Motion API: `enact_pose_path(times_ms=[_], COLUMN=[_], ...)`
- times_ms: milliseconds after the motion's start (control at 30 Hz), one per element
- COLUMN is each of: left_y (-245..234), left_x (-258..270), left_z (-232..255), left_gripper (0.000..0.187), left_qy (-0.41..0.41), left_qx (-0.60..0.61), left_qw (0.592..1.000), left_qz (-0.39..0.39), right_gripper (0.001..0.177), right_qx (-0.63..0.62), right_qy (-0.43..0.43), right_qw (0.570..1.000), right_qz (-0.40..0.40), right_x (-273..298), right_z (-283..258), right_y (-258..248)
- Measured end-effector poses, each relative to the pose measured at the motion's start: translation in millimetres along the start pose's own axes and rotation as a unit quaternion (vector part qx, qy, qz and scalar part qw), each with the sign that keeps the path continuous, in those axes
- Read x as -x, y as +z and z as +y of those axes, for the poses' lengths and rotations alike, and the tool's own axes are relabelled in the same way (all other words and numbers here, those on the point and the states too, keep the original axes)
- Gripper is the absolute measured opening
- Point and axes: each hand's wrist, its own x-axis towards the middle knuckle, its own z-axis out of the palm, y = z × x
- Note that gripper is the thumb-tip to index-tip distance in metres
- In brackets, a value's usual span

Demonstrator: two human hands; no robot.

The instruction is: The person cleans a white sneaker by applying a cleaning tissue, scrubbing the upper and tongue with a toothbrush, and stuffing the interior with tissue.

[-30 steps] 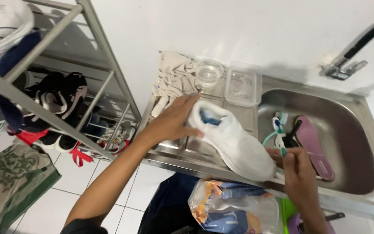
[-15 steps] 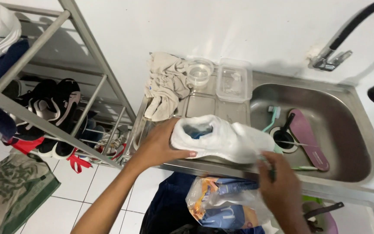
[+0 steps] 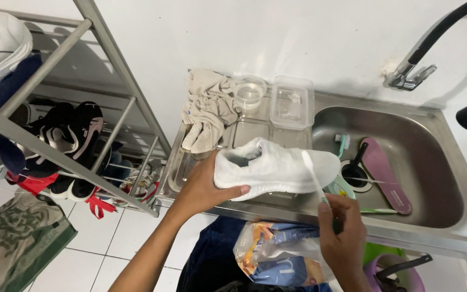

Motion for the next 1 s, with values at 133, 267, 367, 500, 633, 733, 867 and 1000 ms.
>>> enact_pose_path(times_ms=[133,267,367,500,633,733,867,1000], left_y=[-0.8,-3.0,-5.9,-4.2,0.5,7.1,24.3,27.7], left_x=[2.1,1.5,2.6,1.1,0.9,6.4,4.8,4.2], left_z=[7.4,13.0,20.3,17.6,11.5,4.1,-21.0,-27.5], left_gripper=[0.081,0.099,0.100,0.099,0.094,0.084,0.077,0.084], left_qy=[-0.035,-0.084,-0.131,-0.136,-0.118,-0.062,0.118,0.176], left_qx=[0.007,0.014,0.019,0.019,0.014,-0.001,-0.088,-0.143], left_qw=[0.999,0.996,0.991,0.990,0.993,0.998,0.984,0.967], left_qz=[-0.003,-0.011,-0.019,-0.019,-0.003,0.014,0.097,0.115], right_gripper=[0.016,0.022,0.022,0.030,0.018,0.024,0.020,0.018], right_qx=[0.038,0.080,0.069,0.036,0.078,0.115,0.215,0.273], right_qy=[0.066,0.013,0.045,0.068,0.069,0.004,-0.224,-0.186], right_qw=[0.994,0.987,0.990,0.996,0.982,0.986,0.950,0.940], right_qz=[-0.081,-0.139,-0.112,-0.045,-0.160,-0.124,-0.020,-0.081], right_x=[8.6,9.8,7.5,2.4,2.2,2.8,-6.9,-0.2], right_z=[0.2,-26.0,-23.9,-28.1,-31.6,-37.3,-57.9,-70.8], right_y=[21.2,30.7,34.2,44.2,43.9,19.3,-12.3,-10.8])
